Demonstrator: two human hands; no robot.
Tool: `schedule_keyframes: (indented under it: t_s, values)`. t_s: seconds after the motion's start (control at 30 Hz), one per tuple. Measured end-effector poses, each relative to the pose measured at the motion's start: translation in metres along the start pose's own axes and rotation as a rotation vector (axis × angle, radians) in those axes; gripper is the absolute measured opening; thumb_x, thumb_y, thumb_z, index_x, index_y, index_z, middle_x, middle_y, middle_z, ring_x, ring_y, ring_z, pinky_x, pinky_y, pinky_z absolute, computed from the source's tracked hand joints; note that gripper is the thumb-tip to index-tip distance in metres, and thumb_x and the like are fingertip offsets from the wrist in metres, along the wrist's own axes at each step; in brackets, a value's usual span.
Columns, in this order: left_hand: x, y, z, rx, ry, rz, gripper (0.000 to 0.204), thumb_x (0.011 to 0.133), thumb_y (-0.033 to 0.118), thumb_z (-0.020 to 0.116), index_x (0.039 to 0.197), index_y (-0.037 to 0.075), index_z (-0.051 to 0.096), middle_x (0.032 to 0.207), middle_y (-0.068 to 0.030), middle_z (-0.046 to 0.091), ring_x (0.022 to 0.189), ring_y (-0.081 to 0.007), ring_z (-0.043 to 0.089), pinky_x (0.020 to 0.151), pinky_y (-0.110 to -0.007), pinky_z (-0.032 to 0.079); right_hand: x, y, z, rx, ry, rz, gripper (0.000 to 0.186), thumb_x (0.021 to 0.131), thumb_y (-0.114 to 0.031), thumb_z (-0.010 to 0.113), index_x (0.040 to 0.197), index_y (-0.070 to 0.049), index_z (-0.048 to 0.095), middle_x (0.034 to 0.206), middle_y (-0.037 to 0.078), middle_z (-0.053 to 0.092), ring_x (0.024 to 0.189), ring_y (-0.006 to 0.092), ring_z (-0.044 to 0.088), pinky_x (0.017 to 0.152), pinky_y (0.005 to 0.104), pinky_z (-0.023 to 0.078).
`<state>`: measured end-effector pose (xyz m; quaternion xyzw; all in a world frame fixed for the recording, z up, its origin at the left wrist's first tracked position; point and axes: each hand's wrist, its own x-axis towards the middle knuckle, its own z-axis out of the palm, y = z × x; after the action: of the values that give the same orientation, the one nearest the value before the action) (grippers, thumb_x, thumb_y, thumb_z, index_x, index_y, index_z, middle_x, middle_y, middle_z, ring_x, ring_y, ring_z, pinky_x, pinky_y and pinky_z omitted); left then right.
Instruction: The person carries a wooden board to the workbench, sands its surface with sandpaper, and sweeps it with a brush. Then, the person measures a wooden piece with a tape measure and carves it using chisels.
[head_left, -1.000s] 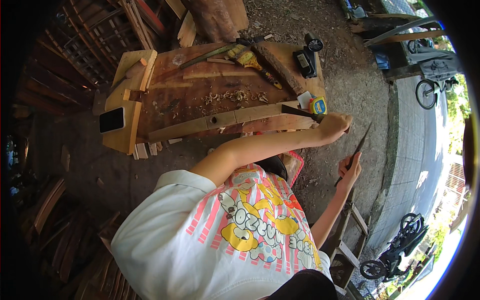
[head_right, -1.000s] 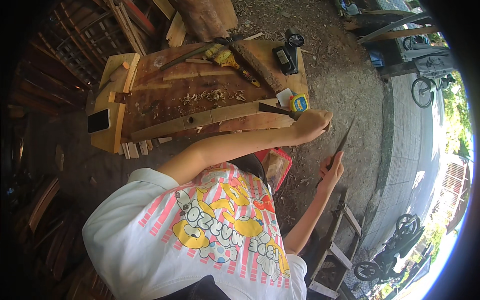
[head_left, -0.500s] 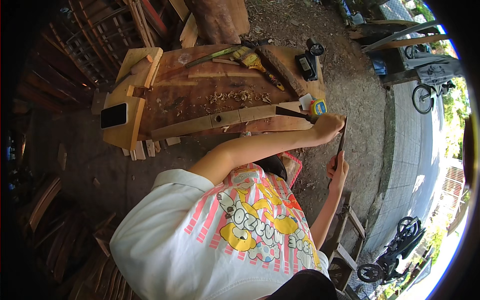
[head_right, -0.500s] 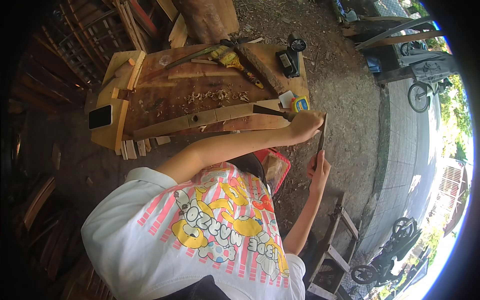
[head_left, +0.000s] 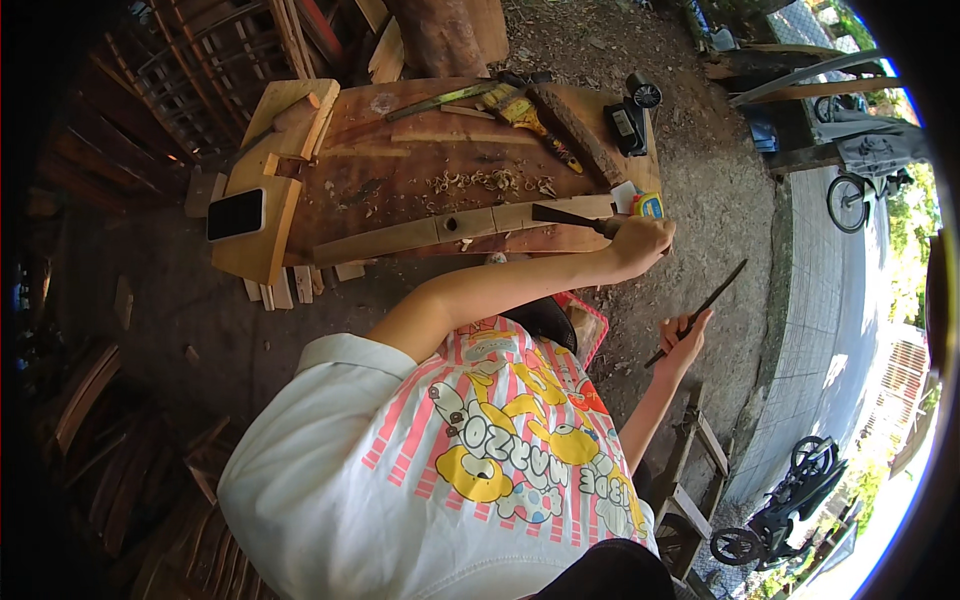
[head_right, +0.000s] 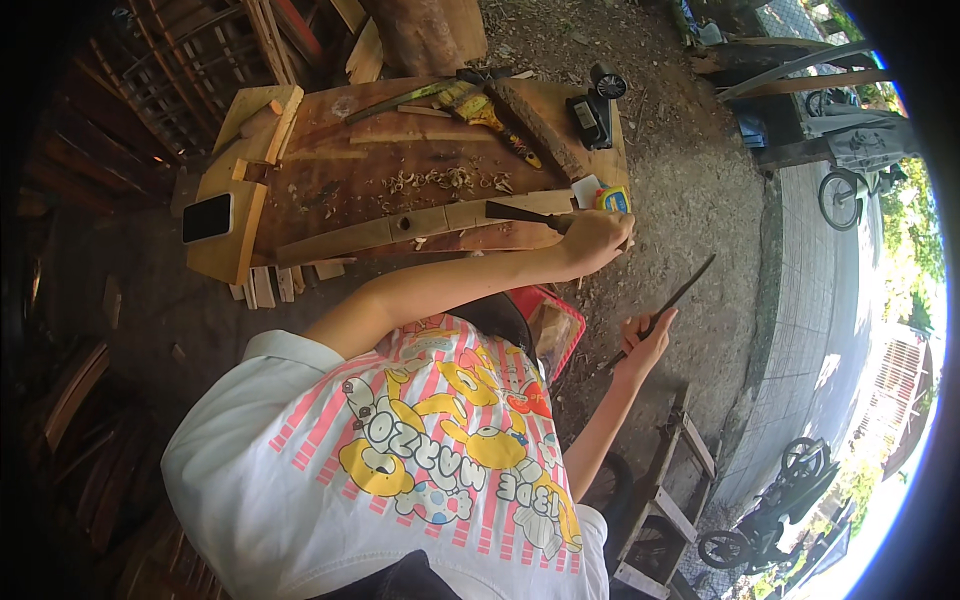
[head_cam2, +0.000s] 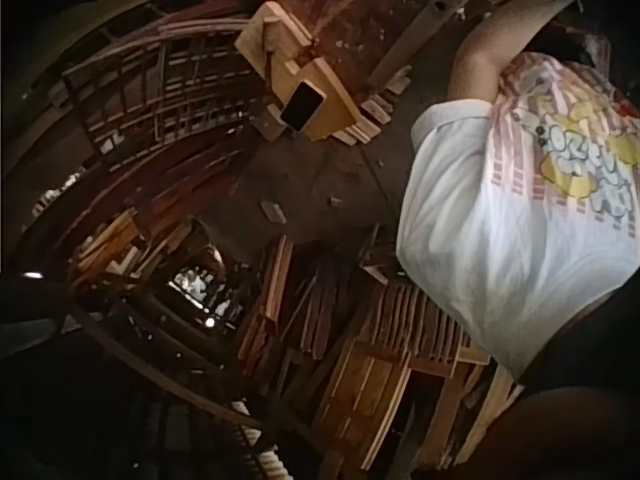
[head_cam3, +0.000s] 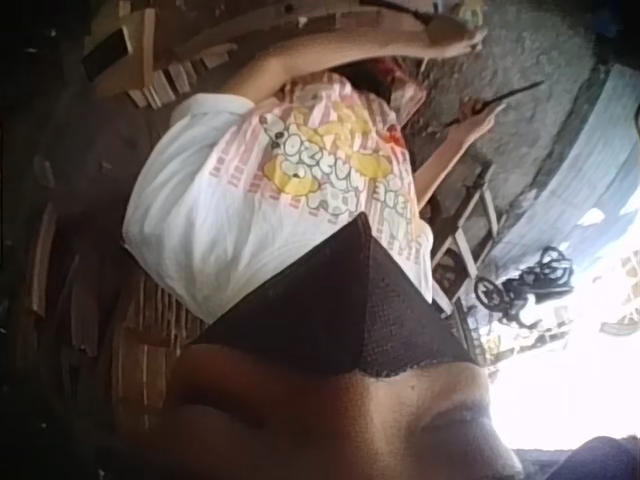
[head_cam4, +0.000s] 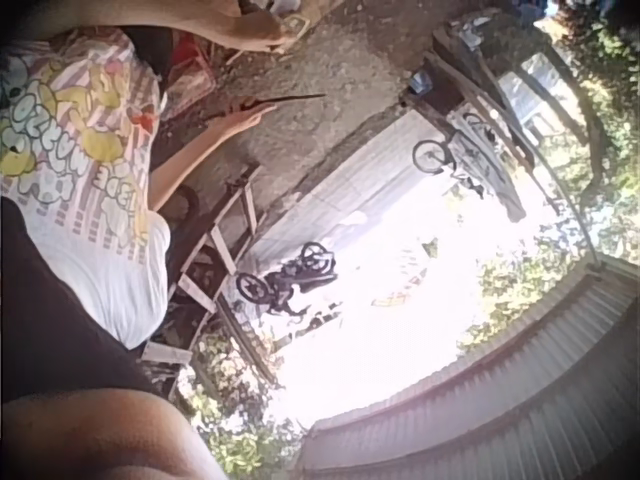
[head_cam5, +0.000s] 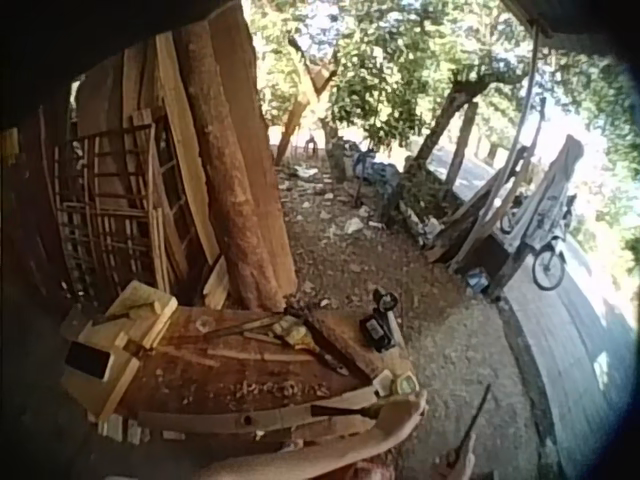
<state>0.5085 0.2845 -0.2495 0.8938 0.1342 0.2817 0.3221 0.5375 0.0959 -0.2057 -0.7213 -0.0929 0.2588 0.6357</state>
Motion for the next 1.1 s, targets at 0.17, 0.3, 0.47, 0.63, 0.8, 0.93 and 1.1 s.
schedule_keyframes:
  t_s: [0.17,0.3,0.47,0.63,0.8,0.93,1.1]
  values:
    - [-0.010,-0.001,-0.017,0.087,-0.021,-0.016,0.027,0.071,0.012,0.074,0.084,0.002,0.053,0.073,-0.0146,0.063,0.070,-0.0257,0.066,0.060,-0.037,0.052,-0.010,0.003,0.008,-0.151,-0.197,0.096,0.051,0.097,-0.051,0.046,0.065,-0.011,0.043,0.051,-0.004,0.036,0.040,0.0036,0.027,0.036,0.0217,0.015]
    - [-0.013,-0.009,-0.019,0.076,0.080,-0.022,0.025,0.073,0.015,0.072,0.084,0.001,0.054,0.070,-0.0149,0.063,0.066,-0.0269,0.066,0.058,-0.036,0.052,-0.010,0.006,0.021,0.108,-0.027,0.050,0.051,0.097,-0.050,0.046,0.066,-0.010,0.042,0.051,-0.004,0.034,0.039,0.0041,0.025,0.036,0.0217,0.014]
    - [-0.023,-0.023,-0.020,0.069,0.145,0.038,0.026,0.076,0.018,0.071,0.085,0.000,0.055,0.066,-0.0142,0.062,0.063,-0.0279,0.065,0.057,-0.037,0.052,-0.028,0.013,0.038,-0.112,-0.289,0.173,0.051,0.098,-0.051,0.042,0.065,-0.012,0.039,0.048,-0.004,0.029,0.037,0.0058,0.021,0.035,0.0223,0.015]
    - [-0.034,-0.028,-0.034,0.049,0.097,-0.060,0.025,0.078,0.019,0.069,0.083,0.000,0.055,0.070,-0.0157,0.062,0.065,-0.0296,0.065,0.059,-0.038,0.052,-0.028,0.012,0.044,0.206,-0.026,0.043,0.051,0.097,-0.052,0.045,0.066,-0.010,0.043,0.050,-0.004,0.033,0.039,0.0044,0.026,0.036,0.0214,0.015]
    - [-0.052,-0.039,-0.052,0.088,0.136,-0.037,0.024,0.077,0.017,0.070,0.077,0.001,0.053,0.067,-0.0153,0.060,0.069,-0.0312,0.065,0.062,-0.040,0.052,-0.046,0.020,0.066,-0.132,-0.363,0.197,0.052,0.097,-0.052,0.045,0.066,-0.010,0.043,0.049,-0.005,0.033,0.038,0.0039,0.027,0.036,0.0214,0.014]
    - [-0.079,-0.045,-0.088,0.087,0.120,-0.075,0.022,0.078,0.018,0.069,0.074,0.002,0.054,0.063,-0.0133,0.060,0.061,-0.0301,0.064,0.057,-0.040,0.051,-0.047,0.020,0.064,-0.041,-0.322,0.150,0.052,0.097,-0.053,0.044,0.065,-0.011,0.042,0.049,-0.005,0.033,0.038,0.0030,0.024,0.035,0.0211,0.014]
    - [-0.132,-0.039,-0.159,-0.048,0.124,-0.007,0.024,0.080,0.026,0.072,0.073,0.008,0.058,0.057,-0.0062,0.061,0.054,-0.0229,0.064,0.052,-0.035,0.051,-0.053,0.027,0.066,-0.017,-0.261,0.172,0.052,0.097,-0.053,0.044,0.066,-0.012,0.041,0.049,-0.005,0.033,0.038,0.0027,0.023,0.034,0.0211,0.013]
